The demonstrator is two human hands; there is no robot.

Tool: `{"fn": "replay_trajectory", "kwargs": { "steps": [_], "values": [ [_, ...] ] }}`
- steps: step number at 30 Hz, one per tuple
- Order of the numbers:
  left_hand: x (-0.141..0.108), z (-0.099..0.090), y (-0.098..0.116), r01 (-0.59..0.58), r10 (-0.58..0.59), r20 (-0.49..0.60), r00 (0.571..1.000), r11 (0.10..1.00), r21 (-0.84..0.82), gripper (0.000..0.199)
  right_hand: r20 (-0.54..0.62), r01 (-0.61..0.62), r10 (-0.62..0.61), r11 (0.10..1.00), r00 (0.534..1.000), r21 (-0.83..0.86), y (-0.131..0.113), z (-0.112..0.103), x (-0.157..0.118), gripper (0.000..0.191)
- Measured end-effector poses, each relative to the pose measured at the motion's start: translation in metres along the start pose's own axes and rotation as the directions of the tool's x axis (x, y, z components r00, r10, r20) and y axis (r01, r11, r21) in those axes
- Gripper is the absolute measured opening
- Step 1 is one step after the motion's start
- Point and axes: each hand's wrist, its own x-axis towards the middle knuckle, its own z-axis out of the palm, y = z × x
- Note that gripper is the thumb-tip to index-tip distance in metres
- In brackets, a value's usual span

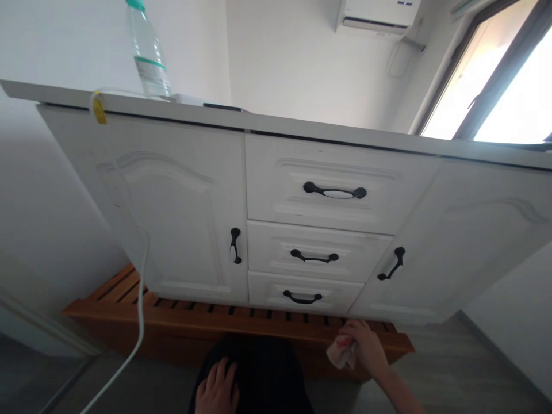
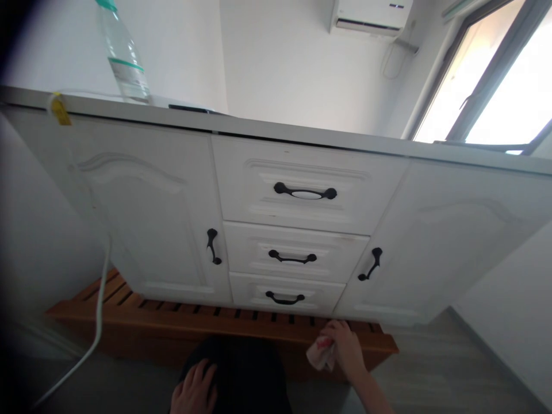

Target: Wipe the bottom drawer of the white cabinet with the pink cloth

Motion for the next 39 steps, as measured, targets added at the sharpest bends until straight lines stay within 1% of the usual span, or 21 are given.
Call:
{"fn": "replay_trajectory", "kwargs": {
  "steps": [2,3,5,7,9,11,12,14,15,18,20,21,23,26,28,30,31,33,34,36,39],
  "values": [
    [0.000,-0.002,0.003,0.002,-0.002,0.014,1.000,1.000,0.004,0.055,-0.046,0.107,-0.101,0.980,0.994,0.165,-0.043,-0.009,0.018,0.056],
    [0.000,-0.004,0.004,0.001,-0.001,0.023,1.000,1.000,0.005,0.056,-0.115,0.152,-0.132,0.970,0.984,0.188,-0.068,-0.016,0.032,0.061],
    [0.000,-0.006,0.006,0.000,0.000,0.038,0.999,1.000,0.000,0.057,-0.267,0.227,-0.177,0.959,0.947,0.170,-0.120,-0.026,0.067,0.067],
    [0.000,-0.007,0.006,0.001,-0.001,0.033,0.999,1.000,-0.009,0.056,-0.409,0.275,-0.207,0.955,0.889,0.114,-0.165,-0.025,0.104,0.066],
    [0.000,-0.005,0.004,0.009,-0.008,0.018,1.000,1.000,-0.017,0.055,-0.520,0.268,-0.204,0.962,0.829,0.050,-0.198,-0.010,0.136,0.059],
    [0.000,-0.002,0.001,0.016,-0.016,0.013,1.000,1.000,-0.022,0.055,-0.590,0.292,-0.247,0.956,0.768,-0.020,-0.219,0.017,0.159,0.048],
    [-0.001,0.000,-0.001,0.018,-0.018,0.011,1.000,1.000,-0.022,0.055,-0.603,0.320,-0.286,0.946,0.745,-0.052,-0.226,0.033,0.167,0.043],
    [-0.002,0.001,-0.004,0.021,-0.021,0.000,1.000,1.000,-0.016,0.054,-0.576,0.398,-0.377,0.912,0.725,-0.096,-0.232,0.063,0.172,0.036],
    [-0.002,0.001,-0.006,0.022,-0.022,-0.011,1.000,1.000,-0.013,0.054,-0.532,0.441,-0.424,0.891,0.733,-0.103,-0.232,0.077,0.171,0.035],
    [-0.003,-0.001,-0.007,0.022,-0.022,-0.033,0.999,1.000,-0.015,0.053,-0.320,0.549,-0.533,0.834,0.783,-0.047,-0.228,0.104,0.159,0.031],
    [-0.002,-0.003,-0.007,0.013,-0.013,-0.022,1.000,1.000,-0.013,0.053,-0.182,0.583,-0.571,0.812,0.800,0.014,-0.224,0.112,0.150,0.027],
    [-0.002,-0.003,-0.007,0.009,-0.009,-0.013,1.000,1.000,-0.008,0.053,-0.142,0.586,-0.576,0.809,0.805,0.036,-0.223,0.112,0.147,0.024],
    [0.000,-0.003,-0.006,0.001,-0.001,0.002,1.000,1.000,0.007,0.053,-0.124,0.557,-0.548,0.829,0.827,0.054,-0.223,0.107,0.146,0.020],
    [0.003,-0.003,-0.004,-0.001,0.001,0.001,1.000,1.000,0.020,0.053,-0.166,0.465,-0.450,0.883,0.877,0.062,-0.226,0.088,0.154,0.027],
    [0.004,-0.004,-0.002,-0.004,0.004,-0.009,1.000,1.000,0.026,0.052,-0.198,0.422,-0.403,0.904,0.894,0.068,-0.225,0.077,0.163,0.034],
    [0.004,-0.005,0.000,-0.010,0.011,-0.016,1.000,0.999,0.033,0.052,-0.179,0.466,-0.449,0.882,0.875,0.065,-0.222,0.074,0.167,0.036],
    [0.004,-0.005,0.001,-0.015,0.015,-0.017,1.000,0.999,0.038,0.052,-0.151,0.509,-0.496,0.859,0.855,0.062,-0.220,0.075,0.166,0.035],
    [0.003,-0.004,0.001,-0.019,0.020,-0.018,1.000,0.999,0.048,0.052,-0.081,0.577,-0.572,0.814,0.816,0.062,-0.219,0.083,0.161,0.029],
    [0.003,-0.004,0.001,-0.019,0.020,-0.021,1.000,0.998,0.052,0.052,-0.055,0.587,-0.584,0.807,0.810,0.067,-0.220,0.088,0.158,0.025],
    [0.002,-0.003,-0.001,-0.018,0.020,-0.032,0.999,0.998,0.059,0.051,-0.031,0.570,-0.570,0.818,0.821,0.077,-0.227,0.097,0.154,0.016],
    [0.002,-0.003,-0.005,-0.011,0.013,-0.037,0.999,0.997,0.070,0.050,-0.029,0.549,-0.549,0.829,0.835,0.108,-0.235,0.101,0.158,0.015]
  ]
}}
